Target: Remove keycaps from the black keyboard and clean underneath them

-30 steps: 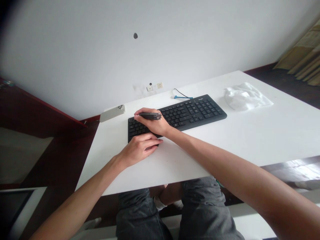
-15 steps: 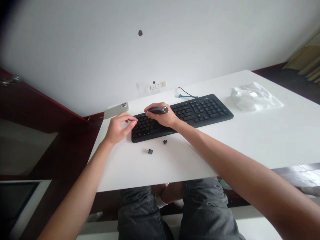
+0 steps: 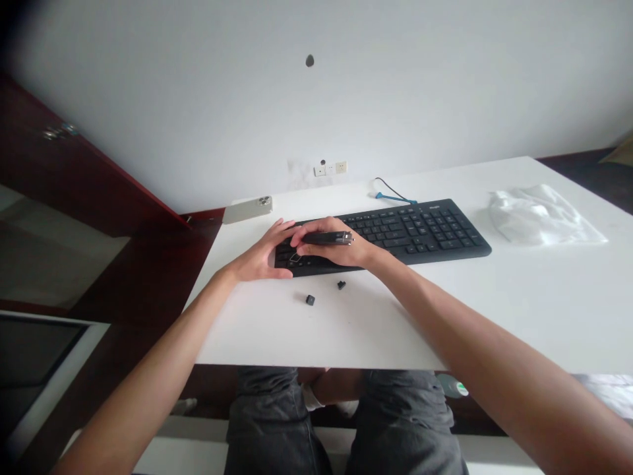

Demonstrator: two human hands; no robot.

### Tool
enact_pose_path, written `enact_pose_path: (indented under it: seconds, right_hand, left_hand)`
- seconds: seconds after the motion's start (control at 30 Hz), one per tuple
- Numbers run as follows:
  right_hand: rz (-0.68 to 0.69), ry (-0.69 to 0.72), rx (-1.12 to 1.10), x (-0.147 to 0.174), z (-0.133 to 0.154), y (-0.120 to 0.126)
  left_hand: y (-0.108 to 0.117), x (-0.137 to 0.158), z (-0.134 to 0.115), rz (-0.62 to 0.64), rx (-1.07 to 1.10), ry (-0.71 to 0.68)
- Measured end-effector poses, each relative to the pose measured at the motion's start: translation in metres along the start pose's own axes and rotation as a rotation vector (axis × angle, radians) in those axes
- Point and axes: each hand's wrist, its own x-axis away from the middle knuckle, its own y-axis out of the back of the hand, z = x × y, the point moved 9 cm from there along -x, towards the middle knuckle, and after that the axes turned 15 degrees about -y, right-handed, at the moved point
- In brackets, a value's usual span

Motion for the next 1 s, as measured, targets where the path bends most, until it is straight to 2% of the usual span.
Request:
enact_pose_path:
  seconds: [0.13, 0.37, 0.57, 0.77, 1.0]
  right_hand:
    - [0.054, 0.04, 0.086, 0.002, 0.004, -0.017]
    - [0.008, 0.2, 0.438, 0.01, 0.026, -0.031]
    - [0.076, 0.175, 0.56, 0.014, 0.032, -0.038]
    - [0.072, 0.137, 0.558, 0.014, 0.03, -0.03]
    - [0.099, 0.192, 0.469, 0.013, 0.026, -0.033]
  left_hand:
    - [0.002, -0.002, -0.001, -0.001, -0.015, 0.014]
    - [0.006, -0.004, -0.005, -0.044, 0.003, -0.04]
    - [0.008, -0.004, -0.006, -0.012, 0.014, -0.052]
    - [0.012, -0.004, -0.007, -0.01, 0.043, -0.027]
    - [0.009, -0.005, -0.007, -0.026, 0.032, -0.033]
